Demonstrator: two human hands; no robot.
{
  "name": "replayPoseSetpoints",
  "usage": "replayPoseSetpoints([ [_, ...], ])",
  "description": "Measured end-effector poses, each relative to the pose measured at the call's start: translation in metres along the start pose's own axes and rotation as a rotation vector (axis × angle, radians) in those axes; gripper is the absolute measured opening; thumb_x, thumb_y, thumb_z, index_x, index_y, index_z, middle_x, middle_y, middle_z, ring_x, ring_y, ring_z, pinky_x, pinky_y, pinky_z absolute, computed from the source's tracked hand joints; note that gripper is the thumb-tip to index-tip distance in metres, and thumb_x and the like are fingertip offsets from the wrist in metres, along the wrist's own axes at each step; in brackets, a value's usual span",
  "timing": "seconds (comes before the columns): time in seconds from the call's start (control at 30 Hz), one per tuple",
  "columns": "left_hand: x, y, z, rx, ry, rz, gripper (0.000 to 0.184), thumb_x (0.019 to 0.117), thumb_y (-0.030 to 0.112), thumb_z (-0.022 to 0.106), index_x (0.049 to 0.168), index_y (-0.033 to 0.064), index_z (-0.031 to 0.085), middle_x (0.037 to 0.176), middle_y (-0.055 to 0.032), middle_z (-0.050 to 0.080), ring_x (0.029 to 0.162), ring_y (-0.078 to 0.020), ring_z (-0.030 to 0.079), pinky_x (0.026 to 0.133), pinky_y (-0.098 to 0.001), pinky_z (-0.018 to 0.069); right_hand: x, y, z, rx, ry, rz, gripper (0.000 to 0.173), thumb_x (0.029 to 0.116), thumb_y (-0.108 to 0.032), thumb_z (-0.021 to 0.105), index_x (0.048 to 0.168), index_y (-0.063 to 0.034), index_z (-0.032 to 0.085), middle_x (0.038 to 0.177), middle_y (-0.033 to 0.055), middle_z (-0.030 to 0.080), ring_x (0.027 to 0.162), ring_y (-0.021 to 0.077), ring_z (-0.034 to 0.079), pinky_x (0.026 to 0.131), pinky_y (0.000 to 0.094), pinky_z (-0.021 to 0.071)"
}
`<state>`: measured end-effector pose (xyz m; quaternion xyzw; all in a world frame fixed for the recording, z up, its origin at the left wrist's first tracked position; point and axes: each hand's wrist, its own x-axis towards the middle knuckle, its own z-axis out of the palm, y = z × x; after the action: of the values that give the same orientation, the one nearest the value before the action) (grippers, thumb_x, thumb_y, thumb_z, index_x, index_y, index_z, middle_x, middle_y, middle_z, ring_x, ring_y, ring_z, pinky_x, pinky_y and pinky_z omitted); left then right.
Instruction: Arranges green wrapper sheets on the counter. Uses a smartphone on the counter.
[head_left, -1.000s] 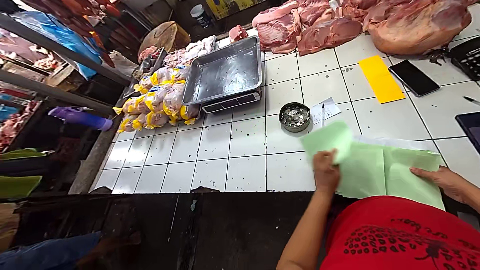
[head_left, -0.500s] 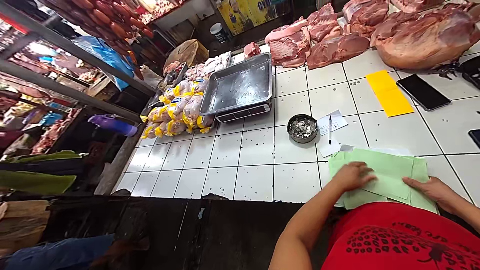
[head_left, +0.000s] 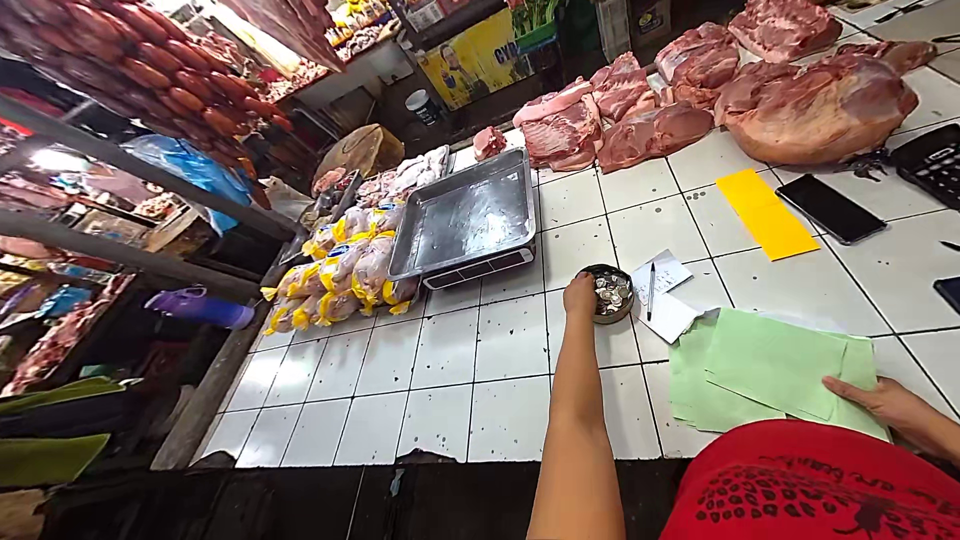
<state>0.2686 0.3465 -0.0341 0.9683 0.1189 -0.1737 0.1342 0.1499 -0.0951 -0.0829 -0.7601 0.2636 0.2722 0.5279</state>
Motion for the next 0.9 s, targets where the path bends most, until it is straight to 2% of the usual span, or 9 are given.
replayPoseSetpoints([
  [0.13, 0.009, 0.004, -0.001, 0.028, -0.01, -0.037, 0.027, 0.0996, 0.001, 0.053, 0.122, -0.0014, 0.069, 0.141, -0.0226, 0.056, 0.129, -0.0403, 0.056, 0.106, -0.0559, 0.0467, 0.006, -0.002, -0.001, 0.018, -0.016, 0.03, 0.039, 0.1017, -0.013, 0.064, 0.133, 0.0073, 0.052, 0.107, 0.0185, 0.065, 0.087, 0.0144, 0.065, 0.082, 0.0336, 0.0555],
  [0.3, 0.019, 0.001, 0.004, 0.041, 0.013, -0.029, 0.02, 0.099, 0.003, 0.056, 0.111, -0.0053, 0.07, 0.127, -0.0255, 0.063, 0.122, -0.0411, 0.061, 0.1, -0.0558, 0.0503, 0.005, -0.005, -0.002, 0.028, -0.021, 0.059, 0.037, 0.1013, -0.012, 0.064, 0.131, 0.0069, 0.053, 0.104, 0.0158, 0.065, 0.084, 0.0113, 0.065, 0.08, 0.03, 0.0554],
  [0.4, 0.022, -0.004, 0.005, -0.102, 0.132, -0.015, 0.026, 0.1038, 0.014, 0.055, 0.117, -0.0013, 0.072, 0.12, -0.024, 0.068, 0.119, -0.0385, 0.063, 0.104, -0.054, 0.0479, 0.006, -0.006, -0.005, 0.02, -0.035, 0.062, 0.038, 0.101, -0.013, 0.065, 0.131, 0.0066, 0.053, 0.104, 0.016, 0.065, 0.085, 0.0114, 0.065, 0.081, 0.0302, 0.0555],
  [0.47, 0.021, -0.007, 0.01, -0.149, 0.176, 0.024, 0.027, 0.1047, 0.015, 0.054, 0.119, -0.0008, 0.072, 0.119, -0.024, 0.069, 0.119, -0.0379, 0.064, 0.105, -0.0529, 0.0472, 0.006, -0.007, -0.004, 0.012, -0.039, 0.076, 0.038, 0.1014, -0.013, 0.064, 0.132, 0.0067, 0.053, 0.106, 0.0171, 0.065, 0.086, 0.0129, 0.065, 0.082, 0.032, 0.0553],
  [0.57, 0.019, -0.007, 0.017, -0.178, 0.162, 0.076, 0.027, 0.1041, 0.019, 0.058, 0.115, -0.0022, 0.072, 0.119, -0.0236, 0.07, 0.117, -0.0379, 0.065, 0.105, -0.0533, 0.0476, 0.005, -0.011, -0.005, 0.021, -0.054, 0.087, 0.039, 0.1019, -0.013, 0.063, 0.133, 0.0065, 0.051, 0.106, 0.0167, 0.064, 0.086, 0.0125, 0.065, 0.081, 0.0312, 0.0551],
  [0.67, 0.016, 0.002, 0.017, -0.162, 0.137, 0.062, 0.035, 0.0984, 0.029, 0.069, 0.112, -0.0037, 0.072, 0.118, -0.0239, 0.069, 0.117, -0.0379, 0.065, 0.105, -0.0538, 0.0478, 0.006, -0.01, -0.005, 0.037, -0.053, 0.091, 0.038, 0.1016, -0.013, 0.064, 0.133, 0.0061, 0.051, 0.105, 0.0158, 0.064, 0.084, 0.0112, 0.065, 0.08, 0.0297, 0.0554],
  [0.73, 0.015, 0.008, 0.013, -0.176, 0.113, 0.004, 0.037, 0.0964, 0.027, 0.072, 0.119, -0.0029, 0.069, 0.12, -0.0239, 0.068, 0.118, -0.0384, 0.064, 0.105, -0.0548, 0.0475, 0.006, -0.009, -0.005, 0.041, -0.053, 0.091, 0.038, 0.1015, -0.013, 0.064, 0.132, 0.0053, 0.052, 0.104, 0.0146, 0.064, 0.084, 0.0102, 0.065, 0.079, 0.0285, 0.0555],
  [0.8, 0.017, 0.01, 0.01, -0.177, 0.088, -0.019, 0.035, 0.0977, 0.02, 0.069, 0.125, -0.0015, 0.066, 0.122, -0.0251, 0.068, 0.12, -0.0403, 0.064, 0.104, -0.0573, 0.0477, 0.007, -0.009, -0.006, 0.047, -0.053, 0.085, 0.037, 0.1012, -0.013, 0.064, 0.132, 0.005, 0.052, 0.102, 0.0137, 0.065, 0.083, 0.0097, 0.065, 0.078, 0.0279, 0.0558],
  [0.9, 0.018, 0.009, 0.006, -0.161, 0.059, 0.021, 0.03, 0.0958, 0.013, 0.07, 0.121, -0.0025, 0.068, 0.119, -0.0265, 0.069, 0.118, -0.0428, 0.064, 0.103, -0.0591, 0.0474, 0.004, -0.01, -0.004, 0.052, -0.052, 0.081, 0.038, 0.1017, -0.013, 0.064, 0.133, 0.0061, 0.052, 0.104, 0.016, 0.064, 0.084, 0.0121, 0.065, 0.079, 0.0305, 0.0556],
])
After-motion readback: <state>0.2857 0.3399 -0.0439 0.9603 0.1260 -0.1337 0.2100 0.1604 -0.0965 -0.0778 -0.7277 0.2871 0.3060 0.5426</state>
